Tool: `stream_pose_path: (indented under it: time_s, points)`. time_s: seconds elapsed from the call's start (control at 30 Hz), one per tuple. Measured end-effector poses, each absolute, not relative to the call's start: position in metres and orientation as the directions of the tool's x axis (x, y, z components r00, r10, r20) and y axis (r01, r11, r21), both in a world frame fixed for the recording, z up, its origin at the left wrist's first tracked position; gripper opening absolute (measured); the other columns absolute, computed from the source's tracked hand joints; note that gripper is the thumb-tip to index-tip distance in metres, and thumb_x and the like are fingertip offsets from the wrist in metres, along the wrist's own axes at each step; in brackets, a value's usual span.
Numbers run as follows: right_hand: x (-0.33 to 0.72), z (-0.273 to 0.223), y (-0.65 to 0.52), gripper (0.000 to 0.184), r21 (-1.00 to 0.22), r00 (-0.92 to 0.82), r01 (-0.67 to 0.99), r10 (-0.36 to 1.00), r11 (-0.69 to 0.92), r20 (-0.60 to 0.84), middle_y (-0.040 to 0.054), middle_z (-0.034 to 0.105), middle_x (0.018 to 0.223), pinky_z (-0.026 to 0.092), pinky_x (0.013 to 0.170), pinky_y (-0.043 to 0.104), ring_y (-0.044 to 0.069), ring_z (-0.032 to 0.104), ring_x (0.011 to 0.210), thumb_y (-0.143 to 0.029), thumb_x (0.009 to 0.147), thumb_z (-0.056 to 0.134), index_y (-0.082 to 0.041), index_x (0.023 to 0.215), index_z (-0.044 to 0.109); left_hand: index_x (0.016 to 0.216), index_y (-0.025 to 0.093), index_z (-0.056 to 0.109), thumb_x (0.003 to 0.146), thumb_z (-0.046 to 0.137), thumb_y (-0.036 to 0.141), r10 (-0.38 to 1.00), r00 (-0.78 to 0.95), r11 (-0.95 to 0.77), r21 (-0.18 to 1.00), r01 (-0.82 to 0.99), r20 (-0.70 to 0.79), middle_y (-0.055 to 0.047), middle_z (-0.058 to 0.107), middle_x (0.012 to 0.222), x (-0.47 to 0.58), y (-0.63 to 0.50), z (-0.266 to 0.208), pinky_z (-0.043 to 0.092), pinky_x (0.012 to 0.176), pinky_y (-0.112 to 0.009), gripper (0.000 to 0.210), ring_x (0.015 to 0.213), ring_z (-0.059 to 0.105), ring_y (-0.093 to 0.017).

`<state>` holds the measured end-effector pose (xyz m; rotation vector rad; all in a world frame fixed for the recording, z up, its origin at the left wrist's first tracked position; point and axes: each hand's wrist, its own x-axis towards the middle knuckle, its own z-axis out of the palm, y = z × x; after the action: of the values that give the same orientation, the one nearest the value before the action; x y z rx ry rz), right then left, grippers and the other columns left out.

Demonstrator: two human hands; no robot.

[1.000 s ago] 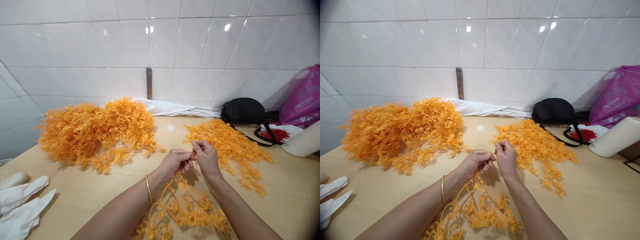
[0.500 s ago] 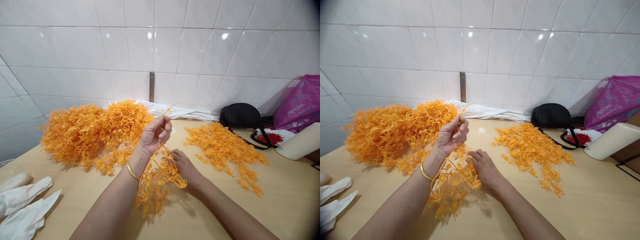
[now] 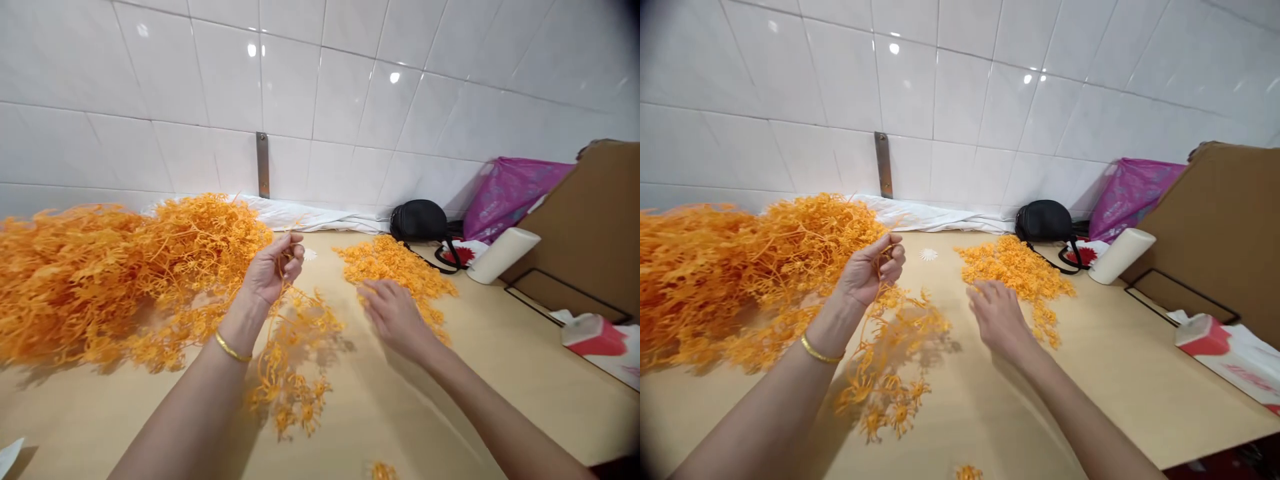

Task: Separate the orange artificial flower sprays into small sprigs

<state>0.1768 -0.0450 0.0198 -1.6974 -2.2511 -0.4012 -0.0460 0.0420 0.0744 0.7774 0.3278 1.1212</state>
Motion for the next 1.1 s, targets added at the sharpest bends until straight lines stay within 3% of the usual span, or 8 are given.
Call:
stream_pose_path:
  time_s: [0.1,0.2,0.37,0.47,0.53,0.7,0.83,1.1]
  points:
    - [0.159,0.011,-0.115,0.042,0.011,-0.428,0.893,0.841,0.450,0.332,0.0067,0.049,0.121,0.033,0.088,0.039,0.025,0.041,0.108,-0.032,0.082,0.039,-0.025,0.123,0.043,0.073,0.013,0.055,0.078,0.047,0.022,0.907,0.389,0.192,0.667,-0.720,0.159,0.002,0.048,0.055,-0.055,0.042,0.083,0.020,0.031,-0.013,0.013,0.035,0.031,-0.002]
    - [0.142,-0.019,-0.154,0.048,0.165,-0.636,0.767,0.701,0.620,0.323,0.0079,0.056,0.114,0.038,0.082,0.035,0.023,0.047,0.102,-0.036,0.080,0.044,-0.026,0.127,0.037,0.073,0.014,0.055,0.080,0.044,0.023,0.909,0.381,0.206,0.611,-0.764,0.169,0.002,0.046,0.055,-0.057,0.043,0.084,0.021,0.032,-0.013,0.016,0.036,0.032,-0.002]
    - [0.164,-0.037,-0.121,0.045,0.205,-0.452,0.891,0.837,0.405,0.309,0.0124,0.043,0.127,0.032,0.088,0.048,0.030,0.039,0.113,-0.039,0.082,0.039,-0.024,0.125,0.040,0.074,0.015,0.055,0.082,0.040,0.025,0.890,0.449,0.341,0.545,-0.766,0.074,0.002,0.044,0.053,-0.034,0.037,0.069,0.022,0.034,-0.013,0.020,0.037,0.032,-0.004]
    - [0.186,-0.012,-0.076,0.037,0.026,-0.119,0.992,0.866,0.121,0.487,0.0203,0.046,0.121,0.028,0.088,0.054,0.034,0.038,0.112,-0.030,0.081,0.038,-0.014,0.112,0.053,0.073,0.015,0.055,0.082,0.042,0.028,0.862,0.506,0.428,0.530,-0.732,0.002,0.001,0.045,0.053,-0.018,0.034,0.055,0.022,0.034,-0.013,0.020,0.037,0.031,-0.004]
    - [0.188,0.009,-0.051,0.036,-0.243,0.032,0.963,0.842,0.118,0.538,0.0193,0.051,0.113,0.032,0.087,0.049,0.030,0.042,0.108,-0.032,0.082,0.039,-0.012,0.105,0.056,0.073,0.015,0.054,0.080,0.044,0.032,0.850,0.526,0.462,0.525,-0.715,-0.032,0.001,0.045,0.053,-0.011,0.035,0.045,0.023,0.035,-0.014,0.021,0.039,0.033,-0.004]
    - [0.147,0.032,-0.027,0.044,-0.854,-0.229,0.460,0.962,0.244,0.151,0.0080,0.058,0.104,0.043,0.074,0.033,0.020,0.053,0.092,-0.040,0.075,0.052,-0.021,0.114,0.048,0.077,0.015,0.053,0.078,0.049,0.034,0.866,0.490,0.460,0.539,-0.706,-0.098,0.001,0.047,0.054,-0.008,0.042,0.024,0.031,0.040,-0.014,0.020,0.042,0.039,-0.004]
    - [0.125,0.013,-0.021,0.025,-0.932,-0.354,0.310,0.932,0.190,0.073,0.0019,0.058,0.074,0.039,0.058,0.024,0.013,0.051,0.064,-0.036,0.074,0.053,-0.016,0.086,0.060,0.087,0.016,0.052,0.078,0.048,0.036,0.879,0.466,0.425,0.600,-0.678,-0.097,-0.002,0.054,0.059,-0.008,0.044,0.017,0.039,0.047,-0.017,0.022,0.047,0.048,-0.007]
    - [0.149,0.002,-0.010,0.016,-0.879,-0.064,0.391,0.960,0.274,0.271,-0.0008,0.053,0.062,0.032,0.053,0.023,0.011,0.043,0.057,-0.030,0.075,0.049,-0.017,0.071,0.058,0.073,0.011,0.054,0.071,0.054,0.044,0.766,0.587,0.577,0.684,-0.446,-0.264,-0.009,0.062,0.068,-0.002,0.040,0.006,0.045,0.058,-0.026,0.033,0.058,0.057,-0.015]
